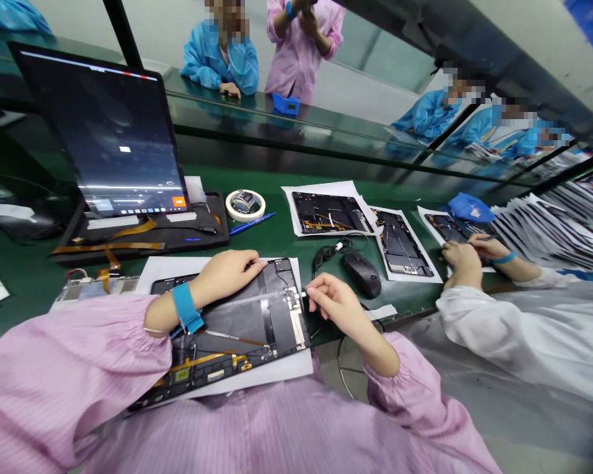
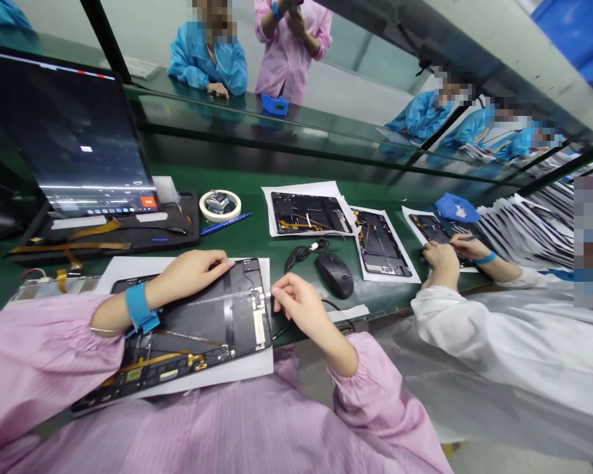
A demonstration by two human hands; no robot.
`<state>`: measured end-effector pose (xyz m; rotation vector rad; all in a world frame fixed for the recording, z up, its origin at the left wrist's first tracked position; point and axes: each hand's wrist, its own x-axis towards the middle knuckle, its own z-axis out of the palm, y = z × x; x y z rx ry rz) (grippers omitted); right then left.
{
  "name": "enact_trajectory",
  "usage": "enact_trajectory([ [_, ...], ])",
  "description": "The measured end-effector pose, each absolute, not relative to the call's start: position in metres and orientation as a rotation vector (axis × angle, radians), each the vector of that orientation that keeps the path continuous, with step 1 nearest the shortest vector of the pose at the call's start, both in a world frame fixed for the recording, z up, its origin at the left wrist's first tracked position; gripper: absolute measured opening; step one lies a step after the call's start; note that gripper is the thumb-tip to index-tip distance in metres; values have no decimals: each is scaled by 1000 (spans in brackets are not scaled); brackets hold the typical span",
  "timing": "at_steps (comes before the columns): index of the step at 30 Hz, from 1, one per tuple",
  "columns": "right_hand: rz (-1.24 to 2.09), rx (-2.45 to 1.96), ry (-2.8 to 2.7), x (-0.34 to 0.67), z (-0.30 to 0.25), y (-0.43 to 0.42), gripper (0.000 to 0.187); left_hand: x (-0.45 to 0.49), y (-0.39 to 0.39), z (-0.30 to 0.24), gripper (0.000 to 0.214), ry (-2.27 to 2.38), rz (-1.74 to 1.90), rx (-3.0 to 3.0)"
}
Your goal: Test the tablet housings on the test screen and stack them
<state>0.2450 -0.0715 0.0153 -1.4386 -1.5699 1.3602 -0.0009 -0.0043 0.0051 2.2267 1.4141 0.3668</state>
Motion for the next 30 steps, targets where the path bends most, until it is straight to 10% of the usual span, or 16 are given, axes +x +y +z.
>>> enact_trajectory([
  [7,1290,-1446,-1744,242,13,-71,18,-1,-4,5,41,1427,375,2221],
  [15,228,-1607,-2480,221,13,-93,37,0,-5,5,41,1428,417,2210],
  [24,-144,-1659,-1969,296,18,-69,34,-1,-4,4,42,1396,407,2239],
  [30,-229,-1616,-1980,349,-1,-52,64,1,-6,4,41,1411,462,2284],
])
